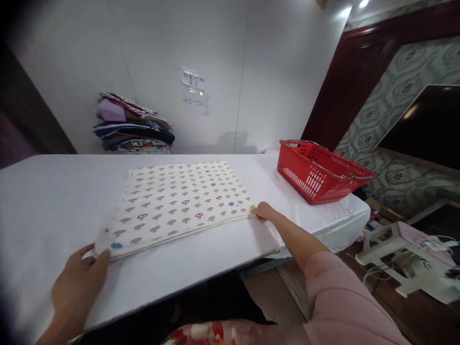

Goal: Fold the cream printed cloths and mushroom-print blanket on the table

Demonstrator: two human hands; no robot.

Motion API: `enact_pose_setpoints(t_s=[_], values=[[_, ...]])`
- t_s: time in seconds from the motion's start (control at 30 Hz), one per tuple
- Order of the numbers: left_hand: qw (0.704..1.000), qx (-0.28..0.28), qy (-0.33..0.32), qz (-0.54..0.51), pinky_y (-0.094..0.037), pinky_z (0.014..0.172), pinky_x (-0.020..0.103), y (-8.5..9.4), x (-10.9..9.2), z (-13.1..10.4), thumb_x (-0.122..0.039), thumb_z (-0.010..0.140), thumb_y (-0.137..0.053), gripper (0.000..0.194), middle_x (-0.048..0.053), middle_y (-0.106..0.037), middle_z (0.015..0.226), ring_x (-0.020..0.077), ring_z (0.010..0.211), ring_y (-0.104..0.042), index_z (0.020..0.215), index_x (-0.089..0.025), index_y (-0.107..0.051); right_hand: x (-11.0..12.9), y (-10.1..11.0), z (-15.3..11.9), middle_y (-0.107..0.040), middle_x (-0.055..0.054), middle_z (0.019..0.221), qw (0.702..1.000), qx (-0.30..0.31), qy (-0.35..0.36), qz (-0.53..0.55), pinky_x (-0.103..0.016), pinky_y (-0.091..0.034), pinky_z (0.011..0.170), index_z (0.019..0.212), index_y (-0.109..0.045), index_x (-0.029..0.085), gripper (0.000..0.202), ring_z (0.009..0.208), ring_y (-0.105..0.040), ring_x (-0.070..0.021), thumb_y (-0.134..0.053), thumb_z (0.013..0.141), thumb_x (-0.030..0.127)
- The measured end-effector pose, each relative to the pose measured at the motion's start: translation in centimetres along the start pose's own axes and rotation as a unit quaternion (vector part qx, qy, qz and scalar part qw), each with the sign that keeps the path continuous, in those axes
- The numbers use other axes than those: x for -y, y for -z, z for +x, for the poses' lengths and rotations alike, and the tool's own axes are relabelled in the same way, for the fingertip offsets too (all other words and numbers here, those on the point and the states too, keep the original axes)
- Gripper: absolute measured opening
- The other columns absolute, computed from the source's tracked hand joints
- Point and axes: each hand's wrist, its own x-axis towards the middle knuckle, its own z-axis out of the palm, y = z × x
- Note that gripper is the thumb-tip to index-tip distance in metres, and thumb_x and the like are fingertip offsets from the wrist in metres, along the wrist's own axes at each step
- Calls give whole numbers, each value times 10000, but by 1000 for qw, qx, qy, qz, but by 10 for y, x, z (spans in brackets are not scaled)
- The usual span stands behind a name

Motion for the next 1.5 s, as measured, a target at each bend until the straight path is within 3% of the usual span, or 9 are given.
enact_pose_setpoints(t_s=[0.27, 0.53, 0.8, 0.9, 1.0, 1.1, 1.2, 1.33, 1.5], values=[[1000, -5, -14, 17, -486, 778, 384, 1, -1, -2, -508, 800, -392, 562, 74, -658, 1043, 289, 949, -617, 1274, -207, -401, 2, -7, 7, -473, 30, 380, 997, -36, 44, -42, -196, -320, 396, 554, -519, 164, 193, 364, -447, -93, -625, 706, 217], [995, 31, -56, 75, -469, 729, 377, 1, -9, -11, -498, 828, -354, 580, 86, -653, 1032, 309, 897, -625, 1333, -217, -307, -19, 8, 18, -553, 8, 488, 988, -100, 80, -85, -199, -343, 477, 669, -549, 158, 48, 494, -527, -119, -566, 710, 175], [989, 24, -54, 133, -472, 717, 443, -1, -10, -13, -549, 830, -322, 627, 160, -631, 1006, 344, 908, -612, 1331, -173, -341, -33, -3, -3, -620, -61, 891, 952, -191, 184, -154, -255, -383, 668, 907, -549, 181, 131, 819, -548, -180, -519, 813, 267], [982, -54, -130, 129, -469, 751, 467, -3, -8, -11, -499, 834, -359, 561, 183, -568, 1125, 355, 1015, -550, 1255, -141, -453, -39, -6, -12, -601, -77, 1036, 903, -235, 317, -170, -299, -411, 791, 962, -570, 189, 156, 975, -515, -205, -490, 844, 253], [944, -131, -282, 113, -435, 843, 436, -13, -18, -13, -400, 862, -371, 407, 151, -571, 1099, 311, 1046, -512, 1090, -141, -586, -38, -12, -15, -614, -59, 1057, 853, -213, 445, -174, -318, -411, 874, 986, -615, 209, 192, 1015, -505, -195, -457, 880, 241], [892, -75, -440, 78, -425, 823, 366, -34, -46, -21, -325, 883, -386, 300, 88, -614, 939, 235, 919, -538, 903, -180, -648, -31, -20, -13, -635, -62, 1024, 824, -172, 503, -197, -325, -430, 860, 962, -658, 212, 211, 980, -522, -197, -469, 891, 273], [843, 21, -534, 63, -417, 756, 325, -58, -84, -34, -273, 893, -395, 279, 58, -610, 851, 194, 829, -529, 812, -192, -649, -23, -25, -10, -650, -66, 974, 813, -147, 519, -221, -329, -441, 829, 904, -687, 213, 223, 940, -536, -199, -470, 893, 265], [808, 88, -579, 58, -399, 742, 312, -89, -121, -46, -234, 885, -428, 242, 50, -599, 839, 178, 829, -517, 775, -189, -639, -19, -25, -5, -651, -66, 962, 820, -122, 510, -229, -316, -447, 811, 888, -697, 223, 235, 927, -548, -192, -463, 891, 239], [797, 137, -583, 80, -399, 772, 306, -108, -134, -46, -223, 871, -462, 200, 53, -593, 875, 178, 885, -522, 777, -183, -634, -22, -19, 4, -636, -62, 1037, 830, -70, 507, -221, -295, -444, 821, 980, -684, 234, 264, 975, -552, -182, -439, 886, 209]])
